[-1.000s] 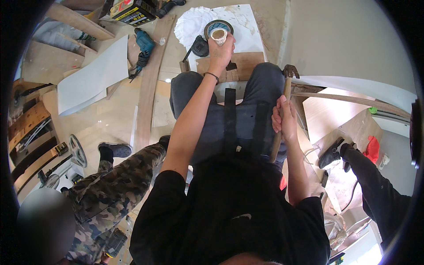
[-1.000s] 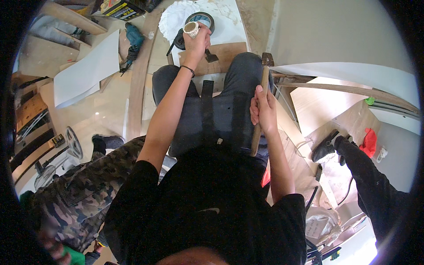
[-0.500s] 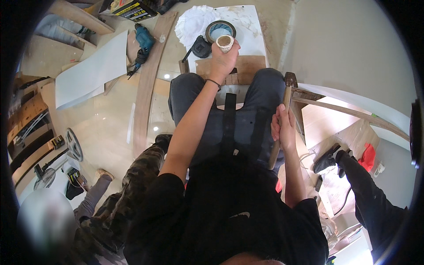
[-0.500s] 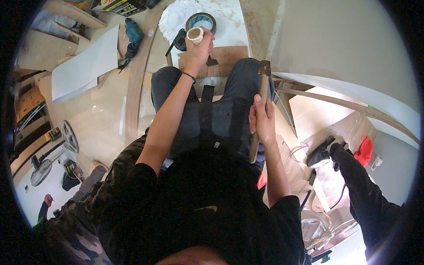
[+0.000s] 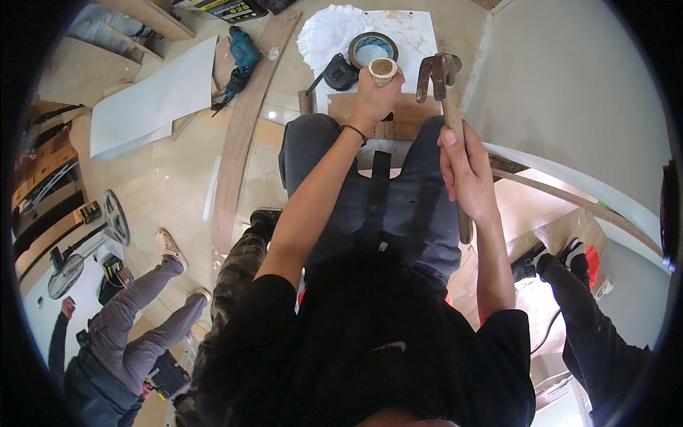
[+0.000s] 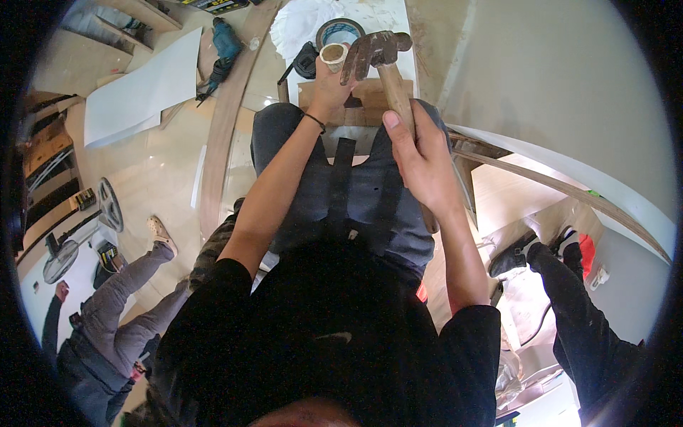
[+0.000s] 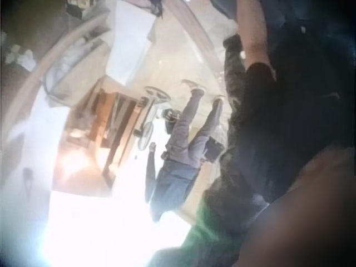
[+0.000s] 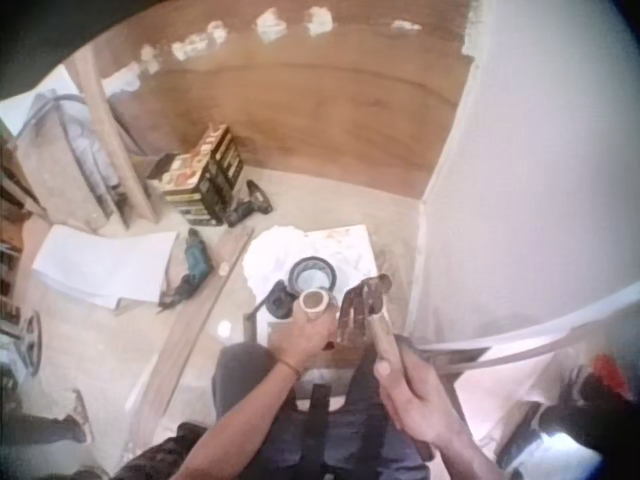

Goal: The person cuts a piece of wood with a hand saw, then moves around the room to pick up a wooden dowel and a cylindrical object. They sit on the floor and hammer the dowel into the cylindrical object.

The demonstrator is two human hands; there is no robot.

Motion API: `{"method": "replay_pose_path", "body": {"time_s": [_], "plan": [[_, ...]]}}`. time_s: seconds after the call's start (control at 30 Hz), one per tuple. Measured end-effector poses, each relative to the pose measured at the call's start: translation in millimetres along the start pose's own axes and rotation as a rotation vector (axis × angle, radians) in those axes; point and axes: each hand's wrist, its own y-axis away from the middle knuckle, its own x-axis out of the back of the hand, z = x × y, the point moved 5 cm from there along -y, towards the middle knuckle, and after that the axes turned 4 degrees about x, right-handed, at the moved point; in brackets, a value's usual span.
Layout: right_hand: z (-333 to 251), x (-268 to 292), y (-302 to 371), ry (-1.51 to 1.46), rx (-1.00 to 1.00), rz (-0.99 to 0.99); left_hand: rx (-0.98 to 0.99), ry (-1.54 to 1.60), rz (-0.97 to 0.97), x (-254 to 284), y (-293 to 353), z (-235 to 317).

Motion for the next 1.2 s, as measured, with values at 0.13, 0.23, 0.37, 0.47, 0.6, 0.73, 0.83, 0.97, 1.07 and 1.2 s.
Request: {"method": "replay_pose_path", "body": {"time_s": [0.13, 0.23, 0.37, 0.47, 0.6, 0.73, 0.83, 0.97, 1.07, 1.2], "plan": [[7.0, -4.5, 0.8, -0.022, -0.058, -0.007, -0.116, -0.033, 0.002, 0.5, -1.0, 2.5], [14.0, -5.0, -0.3, -0.010, -0.087, -0.011, -0.028, 0.063, -0.005, 2.1, -6.1, -5.9], [19.4, -5.1, -2.6, 0.020, -0.108, -0.009, -0.290, -0.155, 0.032, 1.2, -2.7, 5.1], [21.0, -6.1, -2.5, 0.021, -0.091, -0.014, -0.255, -0.138, 0.066, 0.7, 1.7, 5.6], [14.1, -6.2, -8.2, 0.125, -0.004, -0.009, -0.197, -0.132, 0.083, -0.9, 1.1, 3.7], [-21.8, 1.7, -23.3, 0.337, 0.132, 0.032, 0.006, -0.090, 0.006, -4.3, -5.1, -10.5], [-65.7, 14.8, -30.9, 0.429, 0.190, 0.033, 0.131, 0.002, 0.004, -4.4, -4.2, -20.0], [-109.1, 20.4, -34.5, 0.450, 0.393, 0.005, 0.100, -0.017, 0.060, -3.4, 1.6, -19.3], [-94.8, 4.8, -42.3, 0.628, 0.384, -0.063, 0.009, -0.014, 0.147, -2.9, 2.2, -13.8], [-51.4, -10.9, -54.8, 0.714, 0.125, -0.168, 0.020, 0.028, 0.223, -2.2, 3.4, -13.3]]}}
